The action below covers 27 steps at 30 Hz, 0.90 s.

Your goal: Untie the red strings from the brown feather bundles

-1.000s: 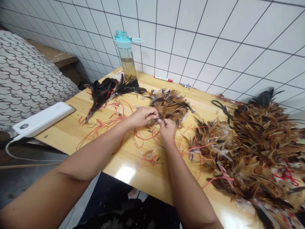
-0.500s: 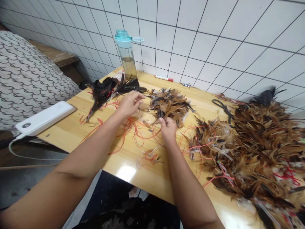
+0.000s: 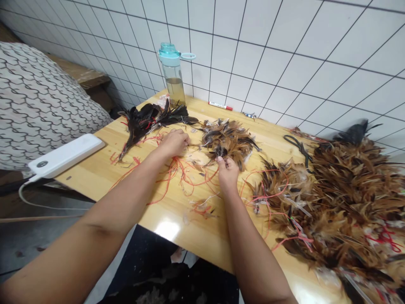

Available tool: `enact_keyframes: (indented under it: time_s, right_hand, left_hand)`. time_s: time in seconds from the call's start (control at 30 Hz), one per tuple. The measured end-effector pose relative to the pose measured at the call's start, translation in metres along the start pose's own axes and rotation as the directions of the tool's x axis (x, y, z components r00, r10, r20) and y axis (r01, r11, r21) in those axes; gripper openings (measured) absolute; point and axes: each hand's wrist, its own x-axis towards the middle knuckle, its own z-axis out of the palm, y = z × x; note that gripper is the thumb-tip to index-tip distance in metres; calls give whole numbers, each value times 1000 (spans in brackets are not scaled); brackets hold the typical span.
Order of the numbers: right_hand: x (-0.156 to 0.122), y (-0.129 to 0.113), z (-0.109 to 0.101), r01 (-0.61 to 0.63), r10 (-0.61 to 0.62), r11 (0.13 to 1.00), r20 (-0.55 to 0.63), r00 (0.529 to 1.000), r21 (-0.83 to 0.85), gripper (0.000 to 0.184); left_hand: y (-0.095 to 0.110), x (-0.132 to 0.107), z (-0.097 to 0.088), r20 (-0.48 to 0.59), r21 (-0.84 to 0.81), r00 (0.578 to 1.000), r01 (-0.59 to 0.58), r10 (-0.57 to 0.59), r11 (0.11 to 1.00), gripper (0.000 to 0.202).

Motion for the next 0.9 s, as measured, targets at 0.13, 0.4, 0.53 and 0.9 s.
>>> enact_keyframes:
  time_s: [0.13, 0.4, 0.53, 0.9]
  right_hand:
    - [0, 0, 0, 0, 0, 1000, -10, 1000, 11, 33]
    - [1, 1, 0, 25, -25, 1000, -2, 1000, -18, 31]
    - [2, 4, 1, 53, -55, 995, -21, 998, -85, 33]
    - [4, 11, 0, 161, -148, 974, 92, 985, -157, 36]
  left_hand:
    - [19, 0, -5, -58, -280, 998, -36, 20, 959, 11]
    - [87, -13, -2, 213, -933, 976, 187, 53, 308, 13]
    - [96, -16, 1, 259, -924, 965, 237, 35, 298, 10]
    - [91, -16, 8, 236, -918, 969, 199, 68, 344, 12]
